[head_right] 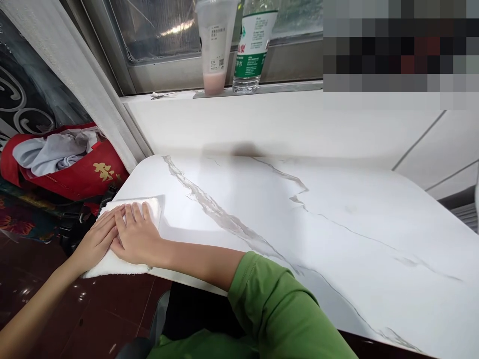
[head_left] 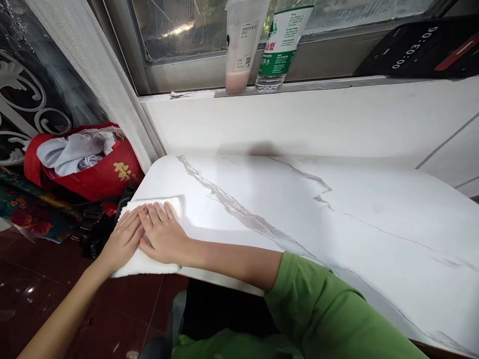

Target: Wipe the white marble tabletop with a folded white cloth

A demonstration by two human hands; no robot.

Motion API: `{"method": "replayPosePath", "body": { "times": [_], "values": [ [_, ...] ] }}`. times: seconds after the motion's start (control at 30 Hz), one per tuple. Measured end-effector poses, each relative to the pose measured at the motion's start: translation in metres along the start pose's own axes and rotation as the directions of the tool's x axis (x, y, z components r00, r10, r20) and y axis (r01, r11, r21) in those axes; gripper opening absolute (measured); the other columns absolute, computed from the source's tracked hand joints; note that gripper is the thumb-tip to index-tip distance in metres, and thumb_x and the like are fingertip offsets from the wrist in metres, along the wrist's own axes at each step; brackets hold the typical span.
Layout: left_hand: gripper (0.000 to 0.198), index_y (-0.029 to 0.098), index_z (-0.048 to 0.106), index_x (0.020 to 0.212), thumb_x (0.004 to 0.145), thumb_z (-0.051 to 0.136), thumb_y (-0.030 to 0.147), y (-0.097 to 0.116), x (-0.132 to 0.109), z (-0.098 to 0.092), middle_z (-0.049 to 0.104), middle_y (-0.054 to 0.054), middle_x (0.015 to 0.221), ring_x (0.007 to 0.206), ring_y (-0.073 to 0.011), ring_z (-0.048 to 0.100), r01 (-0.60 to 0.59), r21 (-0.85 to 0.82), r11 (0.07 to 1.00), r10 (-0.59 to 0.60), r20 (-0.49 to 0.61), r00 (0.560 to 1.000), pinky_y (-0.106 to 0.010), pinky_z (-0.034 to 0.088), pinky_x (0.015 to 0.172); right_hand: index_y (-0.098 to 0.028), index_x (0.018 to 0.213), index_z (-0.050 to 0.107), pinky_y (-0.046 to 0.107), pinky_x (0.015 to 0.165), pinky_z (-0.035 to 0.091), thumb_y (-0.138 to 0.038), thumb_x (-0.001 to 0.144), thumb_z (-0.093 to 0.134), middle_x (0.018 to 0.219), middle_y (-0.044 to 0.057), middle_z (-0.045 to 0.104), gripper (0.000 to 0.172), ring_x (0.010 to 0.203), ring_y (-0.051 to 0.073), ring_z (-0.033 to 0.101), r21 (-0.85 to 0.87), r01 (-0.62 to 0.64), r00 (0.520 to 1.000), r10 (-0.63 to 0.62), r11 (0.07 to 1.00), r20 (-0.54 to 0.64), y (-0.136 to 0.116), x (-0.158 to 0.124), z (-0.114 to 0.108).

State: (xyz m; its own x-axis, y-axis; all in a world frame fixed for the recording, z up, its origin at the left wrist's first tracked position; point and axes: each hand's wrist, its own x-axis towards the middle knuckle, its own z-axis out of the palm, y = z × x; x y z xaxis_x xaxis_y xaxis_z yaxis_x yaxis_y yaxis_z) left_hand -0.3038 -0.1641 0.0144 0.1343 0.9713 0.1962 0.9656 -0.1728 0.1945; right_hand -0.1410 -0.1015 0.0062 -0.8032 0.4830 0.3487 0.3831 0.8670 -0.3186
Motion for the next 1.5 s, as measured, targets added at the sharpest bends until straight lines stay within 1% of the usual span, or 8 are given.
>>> {"method": "replayPosePath", "body": {
  "times": [0.13, 0.23, 0.6, 0.8, 1.03, 1.17, 1.33, 1.5],
  "values": [
    [0.052, 0.021, 0.037, 0.144, 0.099, 0.021, 0.039, -0.01, 0.023, -0.001, 0.043, -0.008, 0.147, 0.137, -0.0225, 0.037, -0.002, -0.027, 1.0, 0.003, 0.044, 0.999, -0.047, 0.024, 0.116, 0.002, 0.145, 0.029, 0.054, 0.114, 0.017, -0.039, 0.092, 0.04, 0.147, 0.027, 0.036, 0.067, 0.138, 0.037, 0.03, -0.006, -0.03, 0.999, 0.03, 1.0, 0.013, 0.012, 0.015, 0.002],
    [0.051, 0.019, 0.042, 0.141, 0.097, 0.023, 0.039, -0.023, 0.057, 0.003, 0.043, -0.008, 0.147, 0.137, -0.0221, 0.037, -0.005, -0.05, 0.999, 0.007, 0.052, 0.999, -0.045, 0.025, 0.115, 0.002, 0.145, 0.03, 0.054, 0.114, 0.016, -0.038, 0.092, 0.04, 0.146, 0.027, 0.038, 0.067, 0.138, 0.037, 0.03, -0.015, -0.068, 0.998, 0.068, 0.998, -0.01, 0.035, 0.034, 0.003],
    [0.051, 0.014, 0.056, 0.126, 0.09, 0.032, 0.041, -0.064, 0.237, 0.036, 0.054, -0.009, 0.137, 0.125, -0.0255, 0.048, -0.095, -0.197, 0.976, 0.096, -0.003, 0.995, -0.041, 0.033, 0.11, -0.004, 0.143, 0.036, 0.047, 0.115, 0.016, -0.035, 0.092, 0.042, 0.143, 0.018, 0.046, 0.06, 0.134, 0.029, 0.034, -0.006, -0.289, 0.952, 0.286, 0.957, -0.109, 0.167, 0.124, 0.002],
    [0.051, 0.017, 0.056, 0.127, 0.089, 0.031, 0.038, -0.072, 0.274, 0.044, 0.057, -0.007, 0.134, 0.122, -0.025, 0.05, -0.091, -0.176, 0.98, 0.098, 0.029, 0.995, -0.04, 0.035, 0.107, -0.005, 0.141, 0.039, 0.045, 0.114, 0.017, -0.034, 0.091, 0.044, 0.141, 0.016, 0.049, 0.058, 0.132, 0.028, 0.037, 0.007, -0.36, 0.919, 0.356, 0.933, -0.168, 0.191, 0.136, 0.0],
    [0.051, 0.015, 0.051, 0.132, 0.092, 0.028, 0.035, -0.065, 0.261, 0.048, 0.048, -0.008, 0.143, 0.132, -0.0207, 0.041, -0.062, -0.081, 0.995, 0.064, 0.023, 0.998, -0.039, 0.028, 0.113, -0.006, 0.142, 0.038, 0.045, 0.115, 0.016, -0.034, 0.092, 0.044, 0.144, 0.016, 0.046, 0.059, 0.136, 0.029, 0.034, 0.003, -0.334, 0.929, 0.33, 0.943, -0.166, 0.187, 0.124, -0.002],
    [0.051, 0.013, 0.048, 0.135, 0.094, 0.026, 0.033, -0.042, 0.233, 0.047, 0.044, -0.01, 0.146, 0.135, -0.0201, 0.038, -0.103, -0.06, 0.993, 0.106, 0.048, 0.993, -0.039, 0.024, 0.115, -0.004, 0.143, 0.036, 0.047, 0.116, 0.016, -0.036, 0.092, 0.043, 0.145, 0.018, 0.044, 0.06, 0.137, 0.03, 0.033, -0.025, -0.335, 0.931, 0.326, 0.942, -0.163, 0.166, 0.089, -0.009],
    [0.05, 0.016, 0.042, 0.14, 0.098, 0.022, 0.032, 0.021, 0.155, 0.045, 0.04, -0.008, 0.149, 0.139, -0.0192, 0.032, -0.189, -0.049, 0.981, 0.192, 0.074, 0.979, -0.042, 0.021, 0.116, -0.001, 0.145, 0.032, 0.051, 0.116, 0.014, -0.035, 0.093, 0.04, 0.148, 0.022, 0.037, 0.063, 0.14, 0.034, 0.028, -0.036, -0.314, 0.942, 0.306, 0.949, -0.14, 0.114, 0.002, -0.024],
    [0.048, 0.016, 0.032, 0.147, 0.101, 0.023, 0.028, 0.102, 0.065, 0.041, 0.036, -0.01, 0.151, 0.141, -0.0199, 0.028, -0.176, -0.001, 0.984, 0.176, 0.042, 0.983, -0.045, 0.02, 0.118, 0.0, 0.146, 0.03, 0.052, 0.118, 0.013, -0.032, 0.093, 0.039, 0.152, 0.021, 0.029, 0.063, 0.143, 0.031, 0.02, 0.059, -0.157, 0.985, 0.161, 0.986, -0.062, 0.067, -0.093, -0.045]
  ]
}}
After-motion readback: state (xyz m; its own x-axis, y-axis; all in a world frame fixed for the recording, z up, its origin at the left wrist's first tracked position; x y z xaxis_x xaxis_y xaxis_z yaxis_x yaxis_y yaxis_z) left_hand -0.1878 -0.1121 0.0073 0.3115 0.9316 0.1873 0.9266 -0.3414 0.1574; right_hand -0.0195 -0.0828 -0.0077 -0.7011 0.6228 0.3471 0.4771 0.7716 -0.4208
